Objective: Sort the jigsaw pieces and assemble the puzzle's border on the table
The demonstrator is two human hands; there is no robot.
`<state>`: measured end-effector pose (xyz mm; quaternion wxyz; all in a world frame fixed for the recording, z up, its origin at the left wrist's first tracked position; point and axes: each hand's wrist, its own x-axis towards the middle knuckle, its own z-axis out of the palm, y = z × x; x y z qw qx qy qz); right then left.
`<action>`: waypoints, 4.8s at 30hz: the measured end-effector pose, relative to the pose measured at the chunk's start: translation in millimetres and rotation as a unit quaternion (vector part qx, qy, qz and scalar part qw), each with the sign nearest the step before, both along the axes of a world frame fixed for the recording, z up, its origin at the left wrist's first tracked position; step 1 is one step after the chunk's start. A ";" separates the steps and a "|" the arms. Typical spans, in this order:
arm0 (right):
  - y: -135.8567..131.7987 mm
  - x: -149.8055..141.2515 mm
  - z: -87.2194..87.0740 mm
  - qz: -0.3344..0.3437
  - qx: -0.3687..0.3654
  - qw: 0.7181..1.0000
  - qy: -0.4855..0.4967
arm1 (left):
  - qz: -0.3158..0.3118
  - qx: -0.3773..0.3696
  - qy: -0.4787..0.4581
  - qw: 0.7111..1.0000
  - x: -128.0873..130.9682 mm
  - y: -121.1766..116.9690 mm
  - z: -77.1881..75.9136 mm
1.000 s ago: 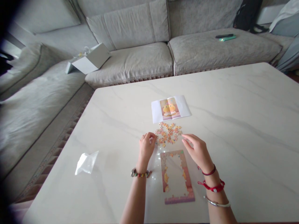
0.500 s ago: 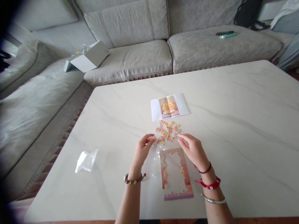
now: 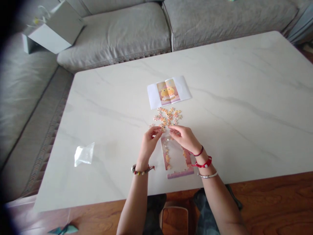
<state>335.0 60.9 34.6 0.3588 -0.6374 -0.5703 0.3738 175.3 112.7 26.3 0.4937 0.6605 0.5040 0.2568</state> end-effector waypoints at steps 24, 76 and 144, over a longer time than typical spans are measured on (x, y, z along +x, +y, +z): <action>-21.6 48.9 -15.0 -0.098 0.040 0.986 -0.131 | 0.059 0.119 0.240 0.962 -27.7 10.0 0.0; -22.3 52.5 -10.1 -0.106 0.082 0.980 -0.145 | 0.026 0.169 0.225 0.959 -39.2 13.7 -9.5; 20.8 -7.9 -29.2 -0.012 0.122 0.911 -0.393 | -0.114 0.221 0.359 0.900 -12.0 10.1 -8.2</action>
